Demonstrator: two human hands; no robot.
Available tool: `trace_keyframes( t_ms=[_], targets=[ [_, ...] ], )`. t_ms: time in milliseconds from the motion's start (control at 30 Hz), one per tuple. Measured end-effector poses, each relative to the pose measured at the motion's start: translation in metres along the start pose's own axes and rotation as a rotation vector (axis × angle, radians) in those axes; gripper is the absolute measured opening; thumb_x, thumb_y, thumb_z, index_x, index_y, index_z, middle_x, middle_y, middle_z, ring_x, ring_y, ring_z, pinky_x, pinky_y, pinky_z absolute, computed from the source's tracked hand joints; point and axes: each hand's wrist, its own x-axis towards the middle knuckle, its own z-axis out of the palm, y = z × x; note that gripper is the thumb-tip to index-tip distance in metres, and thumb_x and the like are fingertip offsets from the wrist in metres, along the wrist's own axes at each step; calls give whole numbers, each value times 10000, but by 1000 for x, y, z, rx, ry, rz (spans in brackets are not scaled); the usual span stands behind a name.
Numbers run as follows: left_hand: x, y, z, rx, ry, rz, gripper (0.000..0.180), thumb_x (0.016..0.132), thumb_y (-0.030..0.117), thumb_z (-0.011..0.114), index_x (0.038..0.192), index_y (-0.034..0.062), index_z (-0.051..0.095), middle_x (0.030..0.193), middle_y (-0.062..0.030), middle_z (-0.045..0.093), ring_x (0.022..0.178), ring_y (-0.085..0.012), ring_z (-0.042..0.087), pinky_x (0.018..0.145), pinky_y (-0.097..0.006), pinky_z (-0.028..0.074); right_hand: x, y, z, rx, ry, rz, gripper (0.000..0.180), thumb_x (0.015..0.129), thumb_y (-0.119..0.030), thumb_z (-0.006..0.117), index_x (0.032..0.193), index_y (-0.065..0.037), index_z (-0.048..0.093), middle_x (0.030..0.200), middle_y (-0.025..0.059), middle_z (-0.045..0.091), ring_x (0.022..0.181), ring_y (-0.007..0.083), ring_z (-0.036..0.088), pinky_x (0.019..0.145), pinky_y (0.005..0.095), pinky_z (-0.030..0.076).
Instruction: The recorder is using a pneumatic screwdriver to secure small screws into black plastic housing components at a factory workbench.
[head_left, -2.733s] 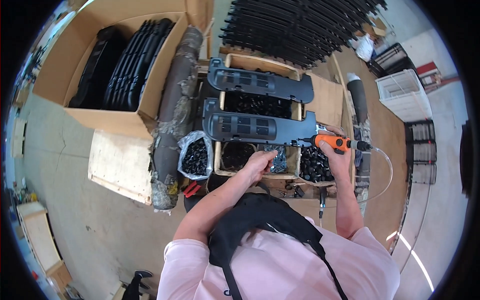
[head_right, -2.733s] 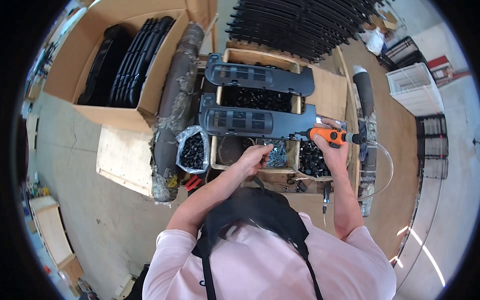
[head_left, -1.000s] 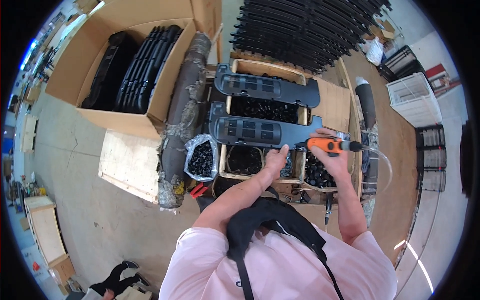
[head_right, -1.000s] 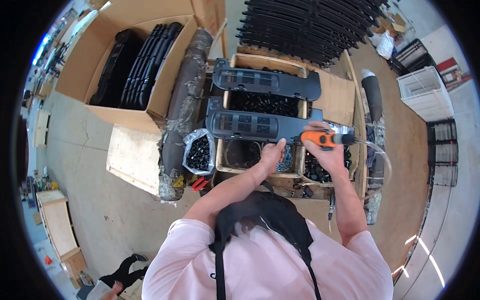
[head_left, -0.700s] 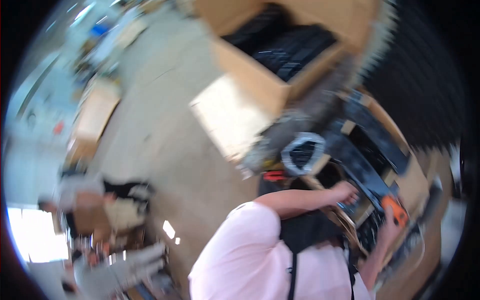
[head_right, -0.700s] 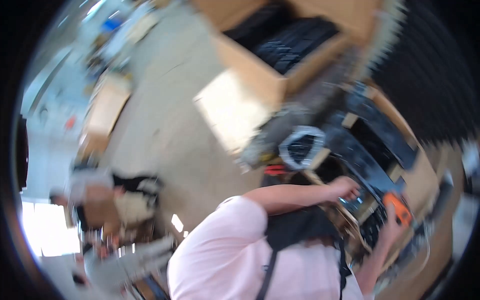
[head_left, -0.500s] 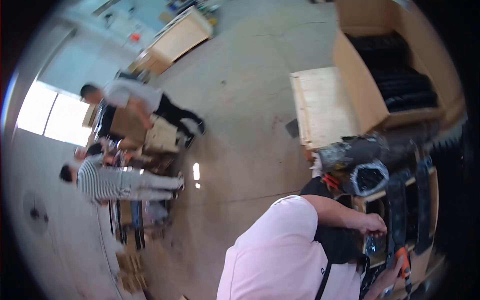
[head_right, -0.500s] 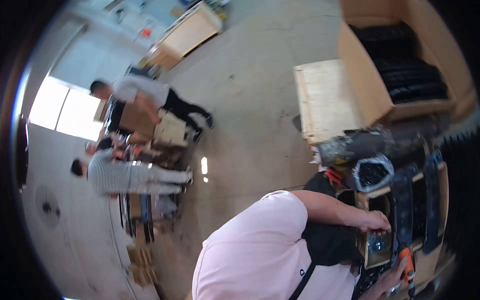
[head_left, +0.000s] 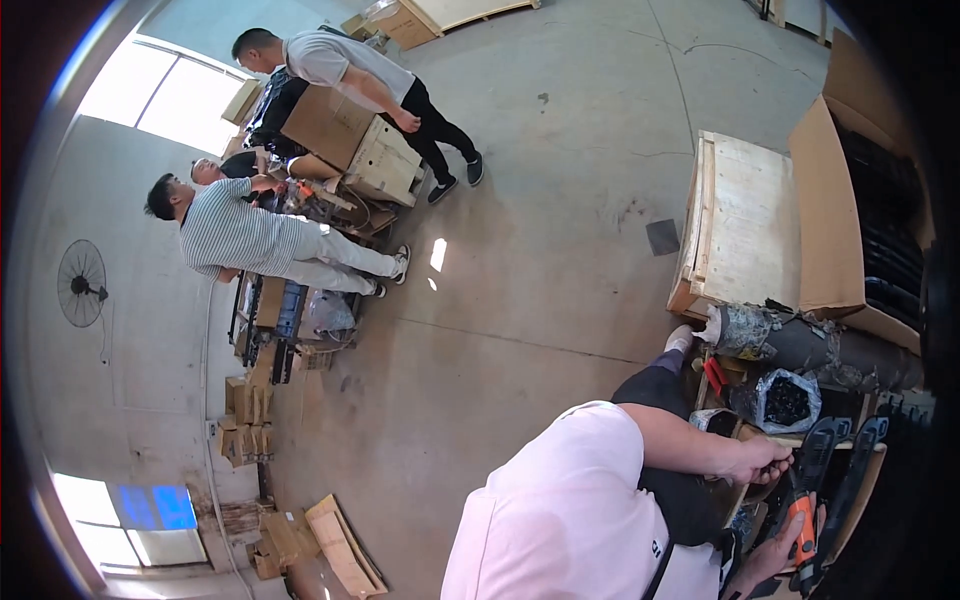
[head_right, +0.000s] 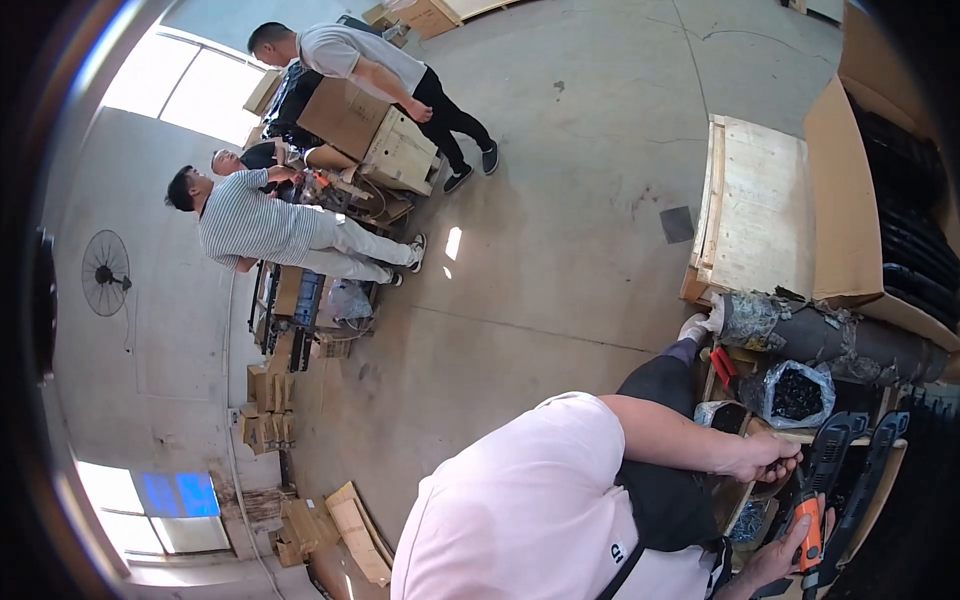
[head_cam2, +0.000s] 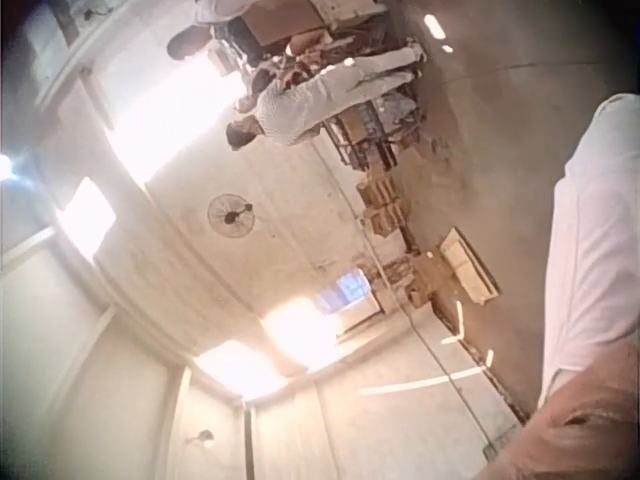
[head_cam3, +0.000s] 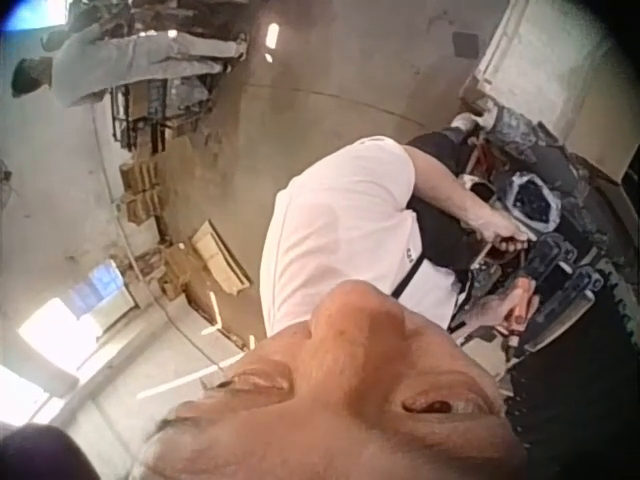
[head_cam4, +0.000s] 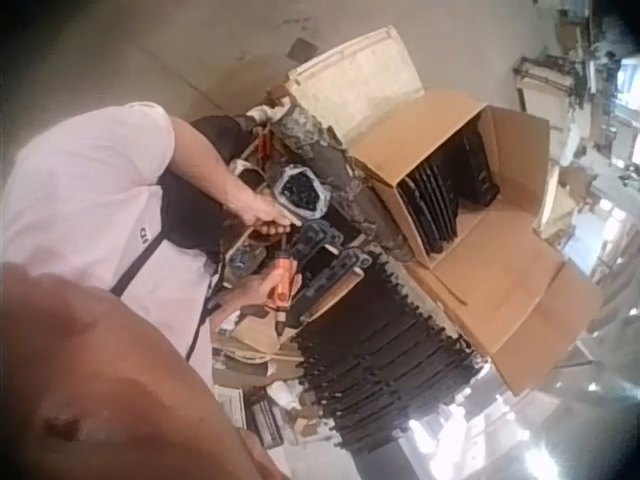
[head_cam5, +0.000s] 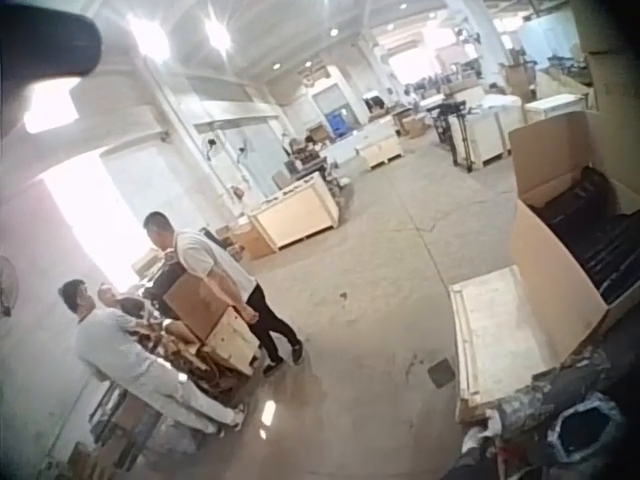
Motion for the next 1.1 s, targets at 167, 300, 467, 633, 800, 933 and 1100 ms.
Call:
trace_keyframes(
  t_ms=[167,300,467,633,800,933,1100],
  targets=[
    [-9,10,3,8,-22,5,219,1093,319,509,1000,160,628,716,67,570,597,-86,529,501,-240,411,5,-1,6,53,14,-26,423,1083,-152,509,1439,71,460,1461,210,547,1354,271,509,1208,423,351],
    [-13,15,-2,19,-55,17,211,1092,316,511,1007,169,635,726,65,591,597,-87,538,504,-240,416,-1,-20,22,83,49,-45,419,1079,-157,520,1431,67,485,1419,205,583,1305,280,553,1173,427,395],
    [-10,9,8,-48,-61,-77,273,1093,363,505,962,182,662,693,67,588,571,-86,529,500,-221,430,14,-11,39,178,8,-50,421,1076,-158,526,1435,58,488,1415,206,589,1275,286,574,1158,432,411],
    [-8,-4,27,28,-229,-129,273,1075,369,515,931,160,616,694,78,538,565,-52,473,465,-203,370,-7,-11,-7,153,106,-40,425,1072,-159,534,1441,46,492,1410,208,596,1239,294,599,1140,438,431],
    [-43,23,-4,490,201,47,376,993,304,588,1257,47,667,892,-26,601,697,-115,555,551,-224,406,19,-28,16,-12,152,-106,449,878,-63,738,1295,31,602,1217,149,720,1131,220,670,1047,364,496],
    [-18,19,-16,408,178,-8,294,1089,260,511,1278,57,609,795,6,557,612,-105,487,529,-249,410,15,-27,-14,107,264,-25,531,837,-40,789,1323,2,578,1221,156,716,1125,211,674,1045,365,512],
    [6,9,11,589,149,-98,242,1096,300,510,1217,104,582,779,28,553,596,-84,480,507,-248,393,7,-18,-31,83,349,16,519,841,-32,781,1321,-11,583,1217,156,715,1117,205,675,1041,361,519]
  ],
)
